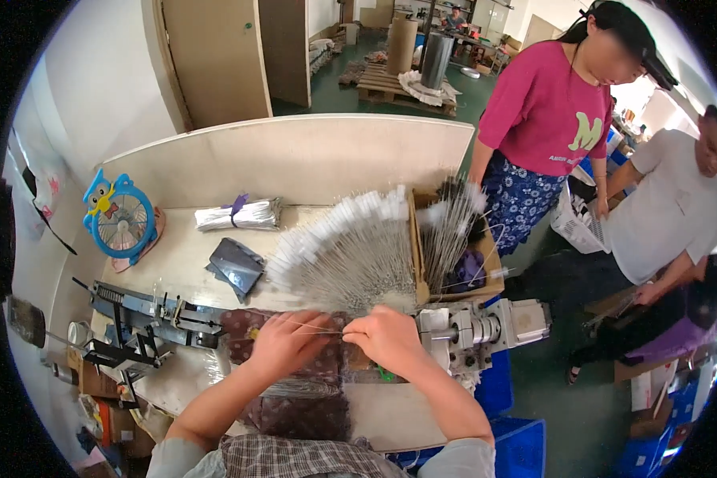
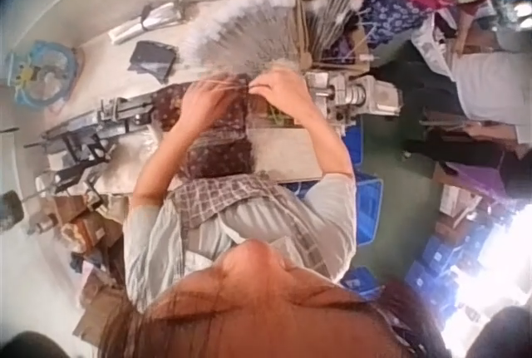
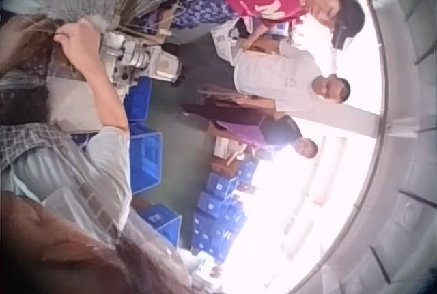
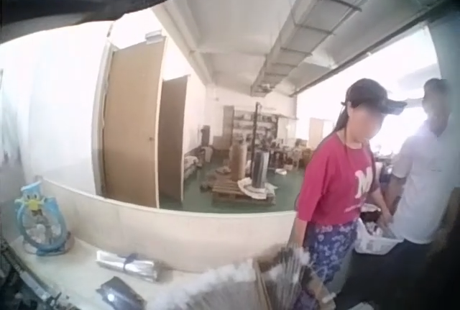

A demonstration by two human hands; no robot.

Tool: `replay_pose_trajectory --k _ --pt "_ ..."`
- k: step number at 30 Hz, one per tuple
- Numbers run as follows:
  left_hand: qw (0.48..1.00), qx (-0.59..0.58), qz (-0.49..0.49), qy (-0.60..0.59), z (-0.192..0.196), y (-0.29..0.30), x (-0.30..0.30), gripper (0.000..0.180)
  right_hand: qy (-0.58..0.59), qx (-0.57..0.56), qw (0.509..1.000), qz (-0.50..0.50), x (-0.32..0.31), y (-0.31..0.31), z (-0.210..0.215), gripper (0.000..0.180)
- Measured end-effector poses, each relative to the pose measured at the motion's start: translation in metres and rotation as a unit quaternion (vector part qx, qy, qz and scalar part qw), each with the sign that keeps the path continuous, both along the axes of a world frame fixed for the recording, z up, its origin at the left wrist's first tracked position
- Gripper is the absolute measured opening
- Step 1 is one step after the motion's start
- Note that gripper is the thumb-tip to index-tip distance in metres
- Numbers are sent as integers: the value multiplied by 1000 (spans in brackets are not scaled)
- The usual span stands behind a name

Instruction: Assembling small industrial or cosmetic brushes using a manual alignment jig and adhesive.

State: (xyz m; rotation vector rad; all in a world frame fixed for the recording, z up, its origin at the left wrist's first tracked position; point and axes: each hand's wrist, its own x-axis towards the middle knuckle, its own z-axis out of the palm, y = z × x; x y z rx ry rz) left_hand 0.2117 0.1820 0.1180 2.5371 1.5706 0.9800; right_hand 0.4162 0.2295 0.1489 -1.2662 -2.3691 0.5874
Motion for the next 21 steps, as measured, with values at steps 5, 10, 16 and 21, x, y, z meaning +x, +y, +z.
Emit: replay_pose_trajectory --k 5,10,16,21 --pt "985 -77 54 -143 -3 -91 -47 17 63 25 984 163 -64 4 21 13" --pt "511 -491 110 -697 -38 -107 -66 40 112 50 967 224 -149 -4 -2 12" --pt "235 -395 45 -887 -59 -120 -141 53 53 105 975 189 -192 -21 -15 9" --pt "589 -300 205 -721 -9 -94 -109 49 11 97 977 189 -195 -18 -13 6"
